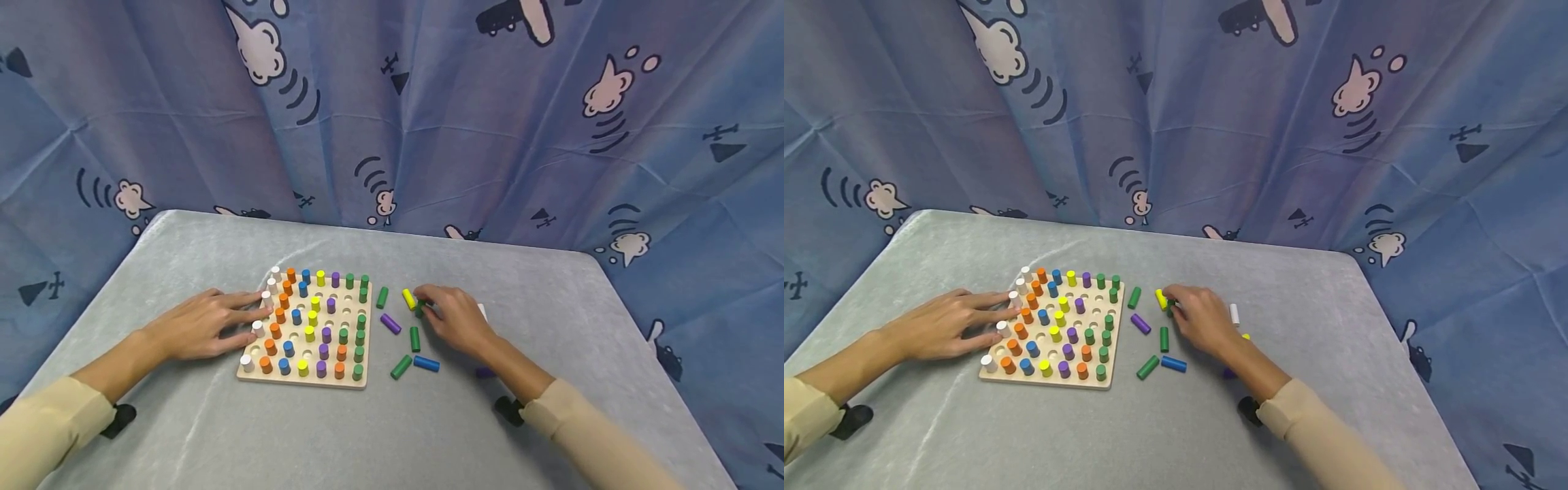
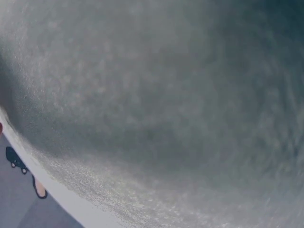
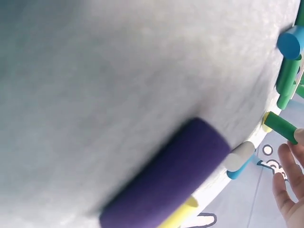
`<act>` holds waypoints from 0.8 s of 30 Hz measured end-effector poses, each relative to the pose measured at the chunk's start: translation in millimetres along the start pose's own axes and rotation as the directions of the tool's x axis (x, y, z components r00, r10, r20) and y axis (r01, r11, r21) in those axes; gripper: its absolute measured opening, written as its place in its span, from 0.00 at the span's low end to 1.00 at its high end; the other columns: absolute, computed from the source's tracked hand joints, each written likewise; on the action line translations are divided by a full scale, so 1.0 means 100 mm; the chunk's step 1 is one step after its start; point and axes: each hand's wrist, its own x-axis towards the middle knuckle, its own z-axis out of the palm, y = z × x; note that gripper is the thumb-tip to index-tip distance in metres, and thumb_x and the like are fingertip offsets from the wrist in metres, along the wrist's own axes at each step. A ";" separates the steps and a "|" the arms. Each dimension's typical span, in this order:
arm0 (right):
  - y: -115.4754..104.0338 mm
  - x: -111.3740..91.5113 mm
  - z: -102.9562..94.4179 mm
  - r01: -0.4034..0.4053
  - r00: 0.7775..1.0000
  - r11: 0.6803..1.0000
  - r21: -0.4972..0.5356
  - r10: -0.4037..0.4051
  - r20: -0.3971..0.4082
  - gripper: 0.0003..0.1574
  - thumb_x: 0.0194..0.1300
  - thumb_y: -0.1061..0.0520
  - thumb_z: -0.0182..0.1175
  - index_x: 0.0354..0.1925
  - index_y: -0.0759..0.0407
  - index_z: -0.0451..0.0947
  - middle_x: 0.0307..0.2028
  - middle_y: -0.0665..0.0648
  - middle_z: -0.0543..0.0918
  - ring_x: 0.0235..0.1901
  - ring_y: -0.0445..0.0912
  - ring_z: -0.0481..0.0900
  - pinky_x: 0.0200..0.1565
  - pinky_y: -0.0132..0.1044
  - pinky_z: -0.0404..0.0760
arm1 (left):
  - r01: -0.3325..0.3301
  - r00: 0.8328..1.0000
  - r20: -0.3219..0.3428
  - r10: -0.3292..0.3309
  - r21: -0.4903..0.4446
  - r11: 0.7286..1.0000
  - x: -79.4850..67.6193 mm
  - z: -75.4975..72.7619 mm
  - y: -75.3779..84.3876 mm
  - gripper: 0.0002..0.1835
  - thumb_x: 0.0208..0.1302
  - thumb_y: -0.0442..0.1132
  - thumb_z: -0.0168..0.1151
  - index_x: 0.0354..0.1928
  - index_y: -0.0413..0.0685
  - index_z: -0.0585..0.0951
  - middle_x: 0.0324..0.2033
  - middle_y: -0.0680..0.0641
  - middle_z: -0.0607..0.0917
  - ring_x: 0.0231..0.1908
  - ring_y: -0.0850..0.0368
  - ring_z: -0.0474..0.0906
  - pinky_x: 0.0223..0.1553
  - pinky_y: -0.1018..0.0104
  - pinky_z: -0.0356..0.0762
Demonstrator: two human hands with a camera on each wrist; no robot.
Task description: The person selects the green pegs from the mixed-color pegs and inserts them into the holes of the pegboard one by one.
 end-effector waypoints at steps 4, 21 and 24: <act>-0.03 0.04 0.02 0.046 0.999 0.999 -0.016 -0.046 -0.028 0.17 0.60 0.68 0.68 0.48 0.61 0.84 0.44 0.56 0.88 0.44 0.49 0.85 0.48 0.47 0.82 | 0.002 1.000 0.000 -0.002 0.001 1.000 0.00 0.01 0.00 0.26 0.70 0.54 0.60 0.67 0.56 0.77 0.65 0.42 0.75 0.60 0.44 0.77 0.51 0.44 0.75; -0.33 0.28 0.09 0.156 0.986 0.987 0.043 -0.153 -0.066 0.15 0.61 0.69 0.66 0.47 0.61 0.83 0.41 0.54 0.88 0.41 0.46 0.85 0.47 0.43 0.82 | 0.028 0.999 0.024 -0.028 0.006 1.000 0.01 0.01 0.00 0.26 0.70 0.56 0.58 0.67 0.57 0.76 0.66 0.42 0.75 0.61 0.44 0.76 0.53 0.43 0.74; -0.39 0.31 0.12 0.149 0.988 0.987 0.063 -0.146 -0.051 0.15 0.62 0.69 0.66 0.47 0.61 0.83 0.42 0.54 0.88 0.42 0.45 0.85 0.48 0.42 0.81 | 0.033 0.999 0.028 -0.033 0.003 0.999 0.01 0.01 0.00 0.27 0.70 0.56 0.58 0.67 0.57 0.76 0.66 0.42 0.75 0.61 0.44 0.76 0.53 0.43 0.74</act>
